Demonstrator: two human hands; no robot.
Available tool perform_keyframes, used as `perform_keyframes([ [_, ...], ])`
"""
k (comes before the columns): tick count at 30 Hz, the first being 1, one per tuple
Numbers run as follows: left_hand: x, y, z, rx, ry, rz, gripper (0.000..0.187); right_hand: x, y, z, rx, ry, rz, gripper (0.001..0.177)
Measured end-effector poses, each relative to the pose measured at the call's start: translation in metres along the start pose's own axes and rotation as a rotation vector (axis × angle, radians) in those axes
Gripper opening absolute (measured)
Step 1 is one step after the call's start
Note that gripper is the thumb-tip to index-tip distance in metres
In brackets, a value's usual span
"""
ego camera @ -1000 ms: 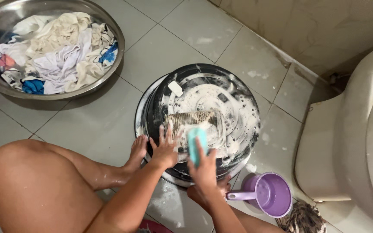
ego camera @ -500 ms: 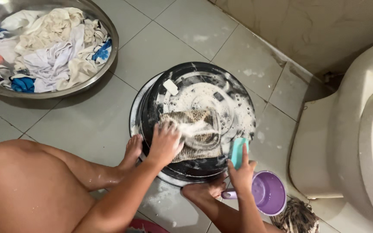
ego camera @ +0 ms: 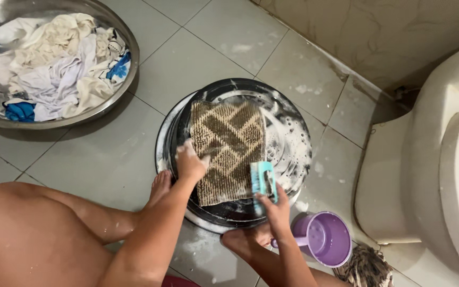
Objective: The person is scrubbing a textured rectangular object with a handheld brush on an inverted bucket using soapy water.
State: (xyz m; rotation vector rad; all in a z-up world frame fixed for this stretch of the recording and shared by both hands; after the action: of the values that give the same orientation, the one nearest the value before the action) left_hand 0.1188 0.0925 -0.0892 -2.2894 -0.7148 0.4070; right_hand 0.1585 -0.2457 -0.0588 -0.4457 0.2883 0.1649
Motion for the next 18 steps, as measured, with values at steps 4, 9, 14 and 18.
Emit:
perform_keyframes([
  [4,-0.005,0.034,0.024,-0.024,-0.009,0.063,0.080,-0.003,0.020,-0.011,0.232,0.226,0.198,0.063],
  [9,-0.022,0.041,0.015,-0.467,-0.163,0.191,0.079,-0.011,0.013,-0.016,0.273,0.369,0.452,0.063],
  [14,-0.060,0.022,0.016,-0.416,-0.198,0.284,0.089,-0.051,-0.036,-0.017,-0.048,0.517,0.774,0.065],
  [18,-0.079,0.002,-0.005,-0.092,-0.040,0.241,0.097,-0.043,-0.038,0.010,-0.114,0.457,0.439,0.062],
])
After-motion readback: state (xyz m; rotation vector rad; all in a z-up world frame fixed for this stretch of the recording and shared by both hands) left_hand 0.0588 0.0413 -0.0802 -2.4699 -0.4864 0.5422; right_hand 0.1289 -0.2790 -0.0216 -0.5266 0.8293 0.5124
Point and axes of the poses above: each hand's wrist, its own x-axis towards the middle knuckle, its own y-axis out of the palm, z = x × y, the point moved 8 cm from there along x, towards the middle knuckle, and after that the axes turned 13 degrees about y, right-handed, at the moved point
